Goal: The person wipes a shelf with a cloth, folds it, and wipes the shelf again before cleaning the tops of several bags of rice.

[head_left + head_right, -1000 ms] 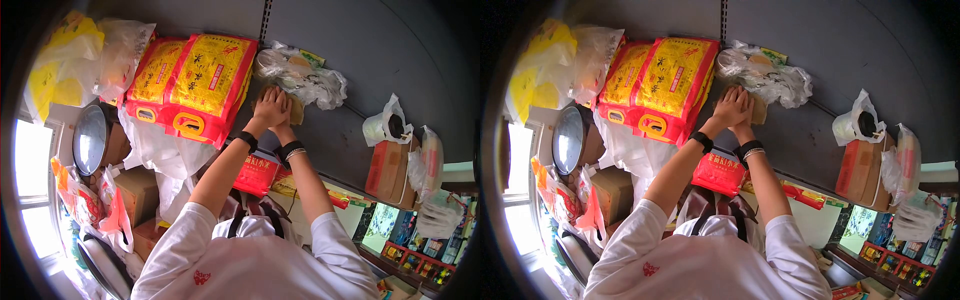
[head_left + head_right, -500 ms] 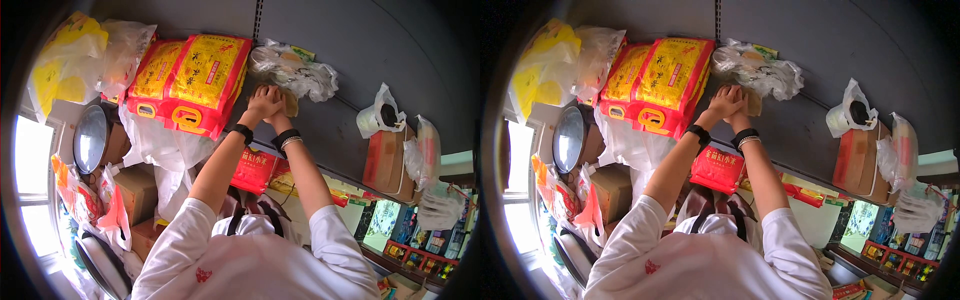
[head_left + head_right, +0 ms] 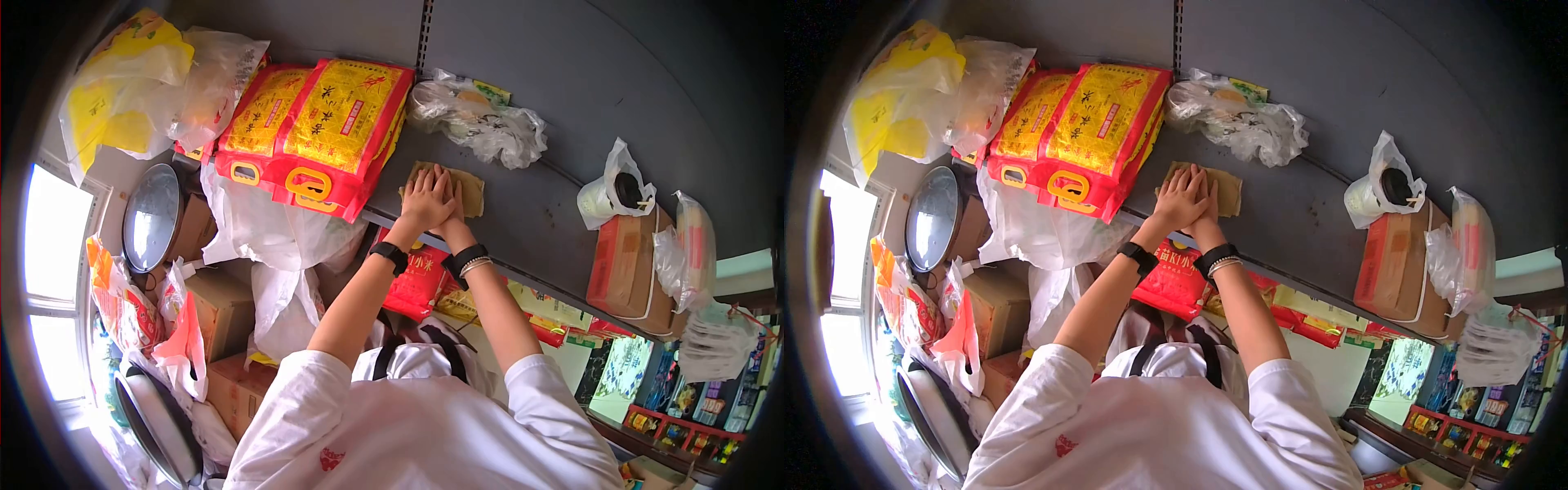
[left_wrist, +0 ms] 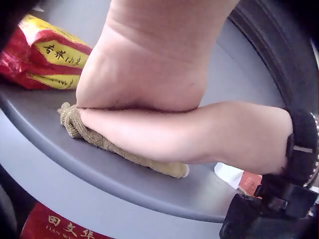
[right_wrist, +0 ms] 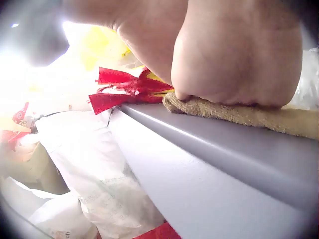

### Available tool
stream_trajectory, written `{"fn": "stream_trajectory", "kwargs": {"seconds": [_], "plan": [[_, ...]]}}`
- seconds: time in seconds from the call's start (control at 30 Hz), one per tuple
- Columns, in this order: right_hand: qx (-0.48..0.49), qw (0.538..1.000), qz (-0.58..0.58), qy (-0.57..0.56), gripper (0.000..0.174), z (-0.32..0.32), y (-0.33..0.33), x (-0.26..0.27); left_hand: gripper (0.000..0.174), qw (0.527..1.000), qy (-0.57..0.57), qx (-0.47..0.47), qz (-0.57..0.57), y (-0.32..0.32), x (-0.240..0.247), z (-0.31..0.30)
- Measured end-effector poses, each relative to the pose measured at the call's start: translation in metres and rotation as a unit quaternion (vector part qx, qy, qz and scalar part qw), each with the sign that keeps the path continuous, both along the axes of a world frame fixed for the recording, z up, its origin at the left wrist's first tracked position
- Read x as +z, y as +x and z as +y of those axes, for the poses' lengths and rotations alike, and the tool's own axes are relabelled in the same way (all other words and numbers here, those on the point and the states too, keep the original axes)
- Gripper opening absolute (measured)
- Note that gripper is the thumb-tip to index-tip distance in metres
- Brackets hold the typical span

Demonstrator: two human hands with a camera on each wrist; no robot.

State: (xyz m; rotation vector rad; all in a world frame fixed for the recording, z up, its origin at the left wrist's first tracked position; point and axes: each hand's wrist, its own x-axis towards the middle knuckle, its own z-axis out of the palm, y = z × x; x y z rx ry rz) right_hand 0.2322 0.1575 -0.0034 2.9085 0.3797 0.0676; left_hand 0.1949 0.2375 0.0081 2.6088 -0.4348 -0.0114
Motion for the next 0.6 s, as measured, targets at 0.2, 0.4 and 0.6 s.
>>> {"fn": "stream_trajectory", "kwargs": {"seconds": [0.2, 0.4, 0.6], "plan": [[-0.011, 1.0, 0.01, -0.002, 0.08, -0.005, -0.006, -0.015, 0.067, 0.998, 0.021, -0.054, 0.004, 0.022, -0.006, 0.006], [-0.025, 1.0, 0.016, -0.004, 0.081, -0.006, 0.004, -0.025, 0.065, 0.998, 0.023, -0.043, 0.046, 0.051, 0.008, 0.002], [-0.028, 0.999, 0.003, -0.035, 0.083, -0.004, 0.026, -0.025, 0.066, 0.996, -0.009, -0.071, -0.045, 0.071, -0.007, 0.002]]}}
